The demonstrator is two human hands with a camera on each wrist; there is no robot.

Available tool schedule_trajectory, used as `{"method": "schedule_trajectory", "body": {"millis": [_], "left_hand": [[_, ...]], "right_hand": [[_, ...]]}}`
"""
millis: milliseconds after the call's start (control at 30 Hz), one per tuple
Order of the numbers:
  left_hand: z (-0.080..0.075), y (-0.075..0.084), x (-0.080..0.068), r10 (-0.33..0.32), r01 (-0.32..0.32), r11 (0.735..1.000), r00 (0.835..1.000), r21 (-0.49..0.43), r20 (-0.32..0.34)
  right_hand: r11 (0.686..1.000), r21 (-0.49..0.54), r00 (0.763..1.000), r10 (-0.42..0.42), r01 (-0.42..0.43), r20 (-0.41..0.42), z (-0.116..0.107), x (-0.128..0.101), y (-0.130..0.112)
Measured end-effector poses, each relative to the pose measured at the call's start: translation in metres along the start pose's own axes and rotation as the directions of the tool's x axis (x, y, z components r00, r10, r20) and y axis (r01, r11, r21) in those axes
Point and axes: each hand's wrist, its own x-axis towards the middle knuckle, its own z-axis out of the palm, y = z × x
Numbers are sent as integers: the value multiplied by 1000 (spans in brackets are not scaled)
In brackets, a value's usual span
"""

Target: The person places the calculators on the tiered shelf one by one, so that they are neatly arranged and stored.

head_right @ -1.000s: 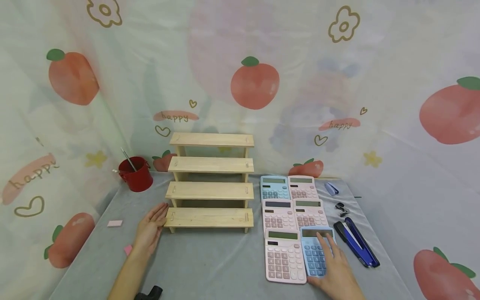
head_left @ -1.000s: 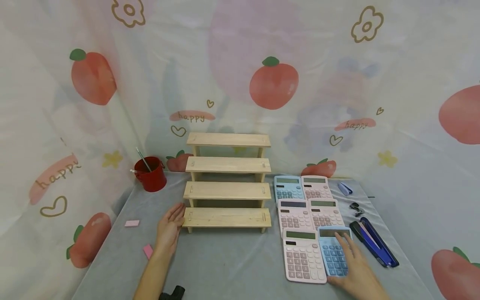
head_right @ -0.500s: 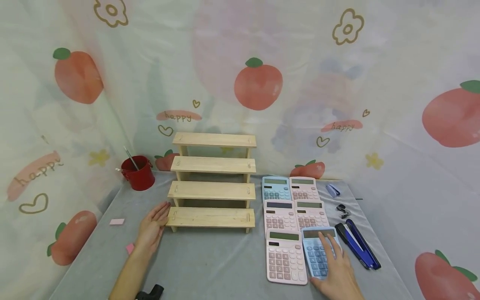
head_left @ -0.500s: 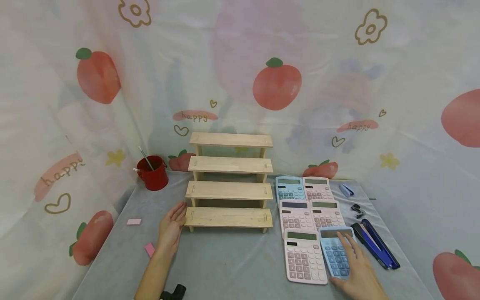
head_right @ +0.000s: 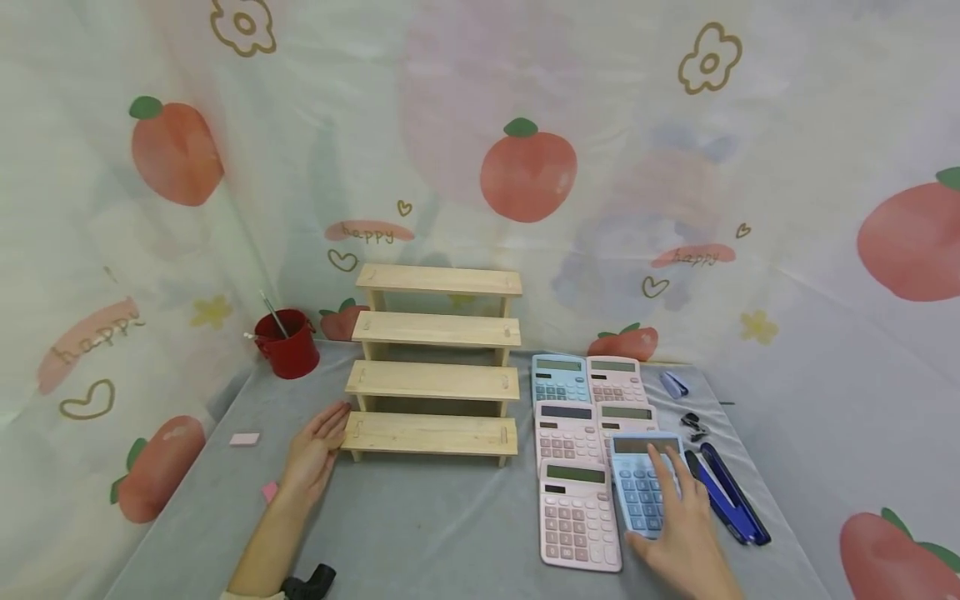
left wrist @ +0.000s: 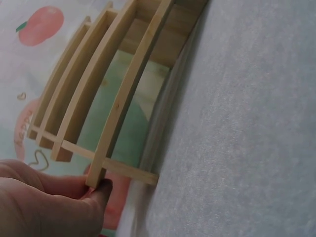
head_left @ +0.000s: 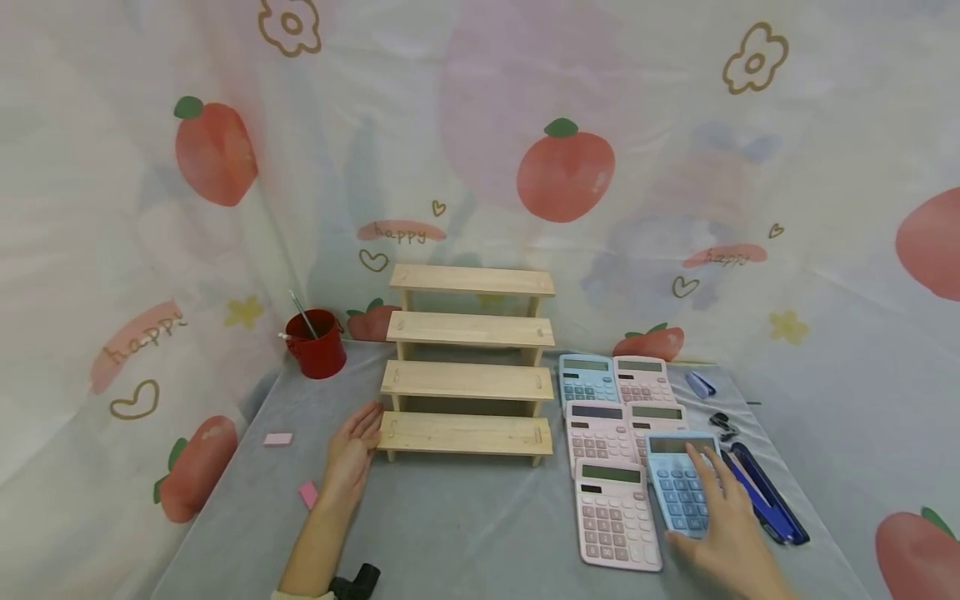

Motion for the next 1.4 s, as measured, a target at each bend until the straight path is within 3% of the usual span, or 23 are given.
{"method": "schedule_trajectory", "body": {"millis": [100,233,467,667,1100,1400], "left_hand": [[0,0,0,-6,6,1000,1000,-7,2],[-1,0,1,-3,3,1000,1000,-23,-2],[0,-2,1,1,0,1000,1000,-29,5],[0,-1,1,-1,1,1000,1000,-23,0],[-4,-2,0,0,1,998,1000,-56,16],[-8,-1,1,17,-15,999,1000,-47,26]], "right_hand": [[1000,-2,995,-24,24,-92,-7,10,-10],[1000,13,989,-26,28,-143,-18,25,-23],[995,91,989,-28,41,-146,-42,56,-56],[981,154,982,-95,121,-163,-56,88,-85],[970,159,975,-161,186,-155,-54,159,-151],[939,231,961,-219,254,-167,-51,203,-206]]}}
